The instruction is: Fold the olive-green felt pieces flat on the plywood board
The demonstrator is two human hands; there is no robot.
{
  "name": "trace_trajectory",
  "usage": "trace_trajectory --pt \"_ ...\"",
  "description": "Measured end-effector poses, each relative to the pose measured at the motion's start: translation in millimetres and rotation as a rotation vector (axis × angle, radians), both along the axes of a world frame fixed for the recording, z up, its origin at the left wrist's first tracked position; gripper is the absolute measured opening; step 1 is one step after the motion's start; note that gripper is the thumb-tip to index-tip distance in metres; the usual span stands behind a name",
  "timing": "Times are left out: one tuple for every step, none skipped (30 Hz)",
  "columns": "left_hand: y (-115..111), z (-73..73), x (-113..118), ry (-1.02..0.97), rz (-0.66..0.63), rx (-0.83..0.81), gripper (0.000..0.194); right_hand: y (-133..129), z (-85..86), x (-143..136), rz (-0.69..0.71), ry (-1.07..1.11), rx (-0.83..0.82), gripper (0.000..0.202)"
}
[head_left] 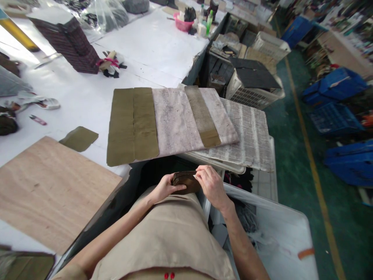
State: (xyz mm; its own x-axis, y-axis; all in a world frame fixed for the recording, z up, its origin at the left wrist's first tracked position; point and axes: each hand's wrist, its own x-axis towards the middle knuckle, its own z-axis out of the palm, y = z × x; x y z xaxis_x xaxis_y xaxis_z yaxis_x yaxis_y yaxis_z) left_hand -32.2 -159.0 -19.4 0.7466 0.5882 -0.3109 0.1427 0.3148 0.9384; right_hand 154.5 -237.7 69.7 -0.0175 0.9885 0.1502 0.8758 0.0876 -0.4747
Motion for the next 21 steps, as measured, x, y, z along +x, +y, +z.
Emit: trace_trajectory --pt "1 0.2 0 0.001 -0.006 0.013 0.048 0 -0.4 0 -0.010 -0.011 -0.017 0.013" --pt "1 0.4 0 0.003 -0.013 0.027 0.048 0 -1.0 0 -0.020 -0.019 -0.035 0.012" --pt "2 0.6 1 0.006 -0.017 0.041 0.049 0 -1.8 0 -0.028 -0.022 -0.052 0.011" --pt "2 0.7 1 0.012 -0.015 0.056 0.050 0 -2.8 1 -0.033 -0.021 -0.068 0.011" --pt "3 1.0 1 0.018 -0.013 0.068 0.051 0 -3.9 2 -0.039 -0.017 -0.080 0.010" --pt "4 1.3 1 0.023 -0.013 0.077 0.052 0 -5.0 3 -0.046 -0.009 -0.090 0.009" --pt "4 1.9 2 0.024 -0.014 0.085 0.054 -1 -6.3 3 -0.053 0.000 -0.098 0.007" --pt "5 2.7 2 0.024 -0.019 0.090 0.056 -1 -7.5 4 -0.060 0.009 -0.105 0.005" --pt "6 3.6 2 0.024 -0.028 0.092 0.057 -1 -8.6 5 -0.066 0.017 -0.109 0.003" --pt "7 4.5 2 0.024 -0.038 0.094 0.058 -2 -9.5 6 -0.068 0.023 -0.112 0.002" --pt "7 5.4 3 0.025 -0.046 0.096 0.058 -2 -10.3 6 -0.068 0.029 -0.113 0.004" --pt "8 6.1 3 0.026 -0.051 0.100 0.058 -2 -11.0 7 -0.068 0.035 -0.112 0.006" --pt "8 6.5 3 0.027 -0.055 0.103 0.058 -3 -11.6 7 -0.071 0.042 -0.108 0.009" --pt "8 6.6 4 0.025 -0.057 0.103 0.057 -3 -12.2 7 -0.079 0.053 -0.104 0.011" --pt "8 6.4 4 0.022 -0.057 0.101 0.057 -3 -12.8 8 -0.095 0.073 -0.097 0.012" --pt "9 5.8 4 0.021 -0.054 0.095 0.057 -3 -13.7 8 -0.125 0.103 -0.088 0.013" --pt "9 4.9 4 0.023 -0.052 0.085 0.057 -4 -14.6 9 -0.164 0.142 -0.078 0.013" --pt "9 3.7 4 0.027 -0.048 0.075 0.056 -4 -15.7 10 -0.208 0.188 -0.068 0.013" --pt "9 2.3 4 0.034 -0.044 0.064 0.054 -5 -16.8 11 -0.254 0.237 -0.062 0.013" --pt "10 0.7 4 0.042 -0.041 0.054 0.052 -5 -18.0 13 -0.294 0.284 -0.062 0.012" --pt "10 -1.1 4 0.048 -0.037 0.045 0.050 -6 -19.0 14 -0.326 0.326 -0.069 0.012"
